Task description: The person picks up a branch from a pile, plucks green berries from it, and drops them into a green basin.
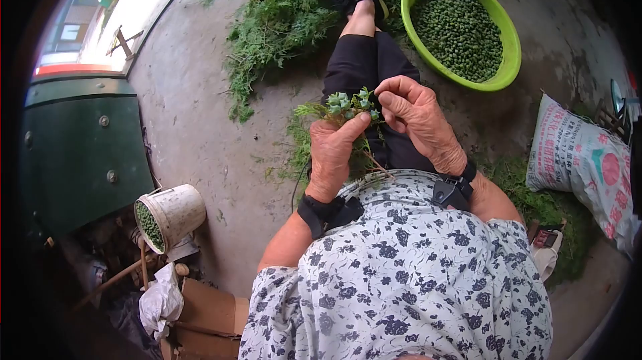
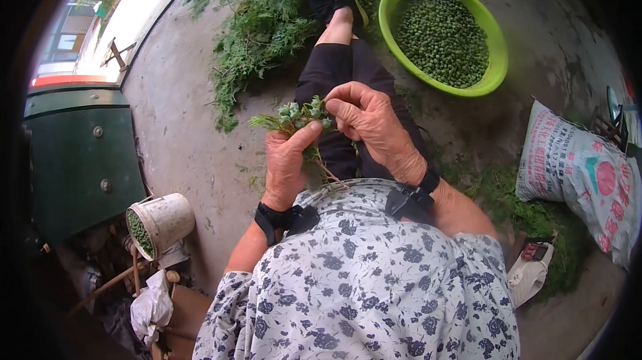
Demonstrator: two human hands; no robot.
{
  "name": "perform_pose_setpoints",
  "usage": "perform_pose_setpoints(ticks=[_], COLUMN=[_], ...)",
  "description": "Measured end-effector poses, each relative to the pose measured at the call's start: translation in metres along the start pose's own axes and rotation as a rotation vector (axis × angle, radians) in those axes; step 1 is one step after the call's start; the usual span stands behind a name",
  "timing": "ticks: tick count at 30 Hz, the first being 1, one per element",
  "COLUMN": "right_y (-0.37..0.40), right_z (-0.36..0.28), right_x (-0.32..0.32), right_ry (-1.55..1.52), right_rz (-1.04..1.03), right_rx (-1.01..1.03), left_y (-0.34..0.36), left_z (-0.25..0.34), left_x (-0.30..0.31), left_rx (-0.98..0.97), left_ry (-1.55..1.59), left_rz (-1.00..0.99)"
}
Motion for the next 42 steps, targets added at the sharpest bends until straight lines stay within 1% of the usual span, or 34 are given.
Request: perform_pose_setpoints(ticks=[3, 7, 10, 13, 14, 17, 20, 23, 24, 27, 30, 33, 34, 37, 40, 42], right_y=[0.0, -0.001, 0.001, -0.001, 0.0, -0.002, 0.0, 0.002, 0.002, 0.003, 0.001, -0.003, -0.006, -0.005, -0.003, -0.003], right_z=[-0.001, 0.0, 0.007, 0.005, 0.005, 0.002, 0.01, 0.01, 0.013, 0.013, 0.016, 0.006, 0.01, 0.012, 0.021, 0.025], right_x=[-0.009, -0.012, -0.008, 0.004, 0.002, -0.006, -0.001, -0.003, 0.0, 0.002, 0.004, 0.004, 0.011, 0.011, 0.012, 0.014], right_ry=[0.512, 0.671, 0.314, 0.025, 0.043, -0.098, 0.084, 0.205, 0.199, 0.049, -0.051, -0.265, -0.31, -0.324, -0.297, -0.304], right_rz=[-0.083, -0.09, 0.02, 0.092, 0.138, 0.152, -0.029, -0.085, -0.071, -0.039, -0.022, 0.061, -0.017, -0.166, -0.161, -0.106], right_rx=[0.261, 0.292, 0.064, -0.096, -0.065, -0.012, 0.027, 0.001, -0.002, -0.1, -0.056, -0.105, -0.109, -0.146, -0.186, -0.177], left_y=[0.003, 0.003, 0.002, 0.001, 0.001, 0.0, 0.0, -0.002, -0.001, -0.001, 0.003, 0.005, 0.005, 0.003, 0.001, 0.001], left_z=[0.003, 0.002, 0.001, 0.0, 0.0, 0.0, 0.001, 0.0, 0.0, -0.001, 0.005, 0.009, 0.008, 0.007, -0.001, 0.0], left_x=[-0.003, -0.005, -0.006, 0.0, 0.001, 0.001, 0.0, -0.001, 0.0, 0.002, -0.003, -0.006, -0.007, -0.008, -0.002, -0.001], left_rx=[-0.03, -0.06, 0.004, 0.042, 0.035, 0.012, -0.019, -0.032, -0.029, -0.032, -0.015, 0.032, 0.051, 0.096, 0.115, 0.115], left_ry=[-0.088, -0.161, -0.07, -0.017, -0.001, 0.037, 0.045, 0.024, 0.015, 0.008, -0.015, -0.009, 0.0, 0.013, -0.011, -0.005], left_rz=[-0.012, -0.029, -0.057, -0.068, -0.058, -0.029, -0.015, -0.03, -0.037, -0.061, -0.101, -0.133, -0.14, -0.161, -0.195, -0.187])
Point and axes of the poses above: each hand's wrist, its own y-axis away from the middle knuckle, its own x-axis out of the back of the hand, z = x × y, the point moved 2 cm from there along -y, towards the middle knuckle, and after that the axes turned 10 degrees about x, right-handed, at the moved point
